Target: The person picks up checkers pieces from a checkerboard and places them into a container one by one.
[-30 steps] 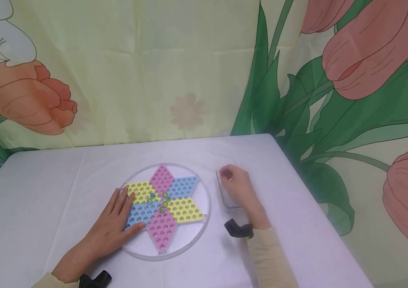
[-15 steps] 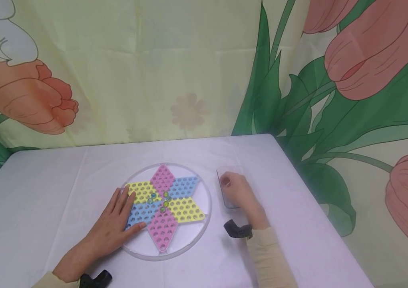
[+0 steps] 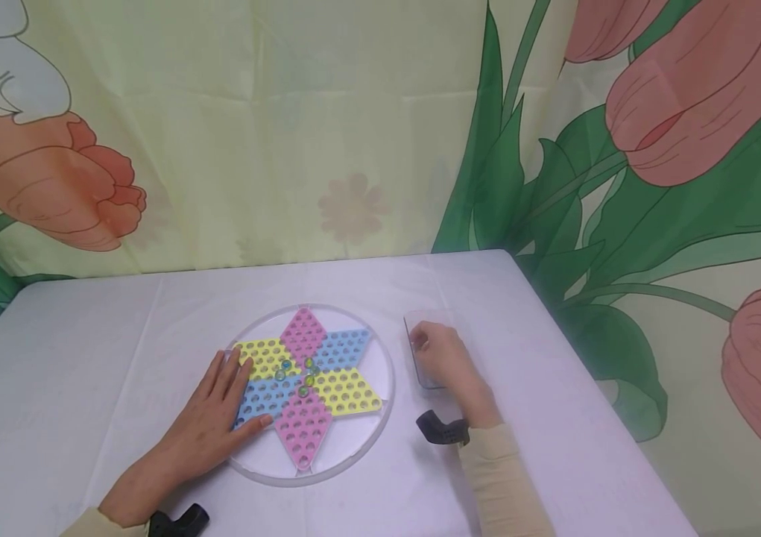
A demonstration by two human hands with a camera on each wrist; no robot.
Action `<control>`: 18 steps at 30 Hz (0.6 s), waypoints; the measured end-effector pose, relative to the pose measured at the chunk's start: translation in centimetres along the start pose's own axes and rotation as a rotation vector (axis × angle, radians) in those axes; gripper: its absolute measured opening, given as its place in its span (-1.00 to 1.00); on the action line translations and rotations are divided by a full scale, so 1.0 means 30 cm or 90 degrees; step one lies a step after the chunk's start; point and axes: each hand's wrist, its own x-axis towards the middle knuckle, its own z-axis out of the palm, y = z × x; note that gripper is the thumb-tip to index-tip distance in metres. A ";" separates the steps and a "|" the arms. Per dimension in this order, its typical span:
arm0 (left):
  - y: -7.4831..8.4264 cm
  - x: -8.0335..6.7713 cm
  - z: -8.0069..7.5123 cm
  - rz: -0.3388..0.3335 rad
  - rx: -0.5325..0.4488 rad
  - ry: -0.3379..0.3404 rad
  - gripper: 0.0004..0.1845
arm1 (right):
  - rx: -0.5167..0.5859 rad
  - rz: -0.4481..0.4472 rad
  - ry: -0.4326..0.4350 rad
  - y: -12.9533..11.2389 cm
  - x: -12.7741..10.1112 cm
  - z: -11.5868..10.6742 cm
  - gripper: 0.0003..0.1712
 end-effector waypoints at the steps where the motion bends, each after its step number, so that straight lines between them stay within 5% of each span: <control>1: 0.000 0.000 0.001 0.000 0.000 0.000 0.02 | -0.001 -0.002 0.000 -0.001 -0.001 -0.002 -0.74; 10: 0.003 0.001 -0.001 0.001 0.004 0.003 0.02 | 0.013 -0.008 0.060 -0.033 -0.027 -0.049 -0.79; 18: 0.002 0.004 -0.001 -0.005 0.007 -0.004 0.03 | 0.118 -0.105 0.149 -0.069 -0.040 -0.076 -0.81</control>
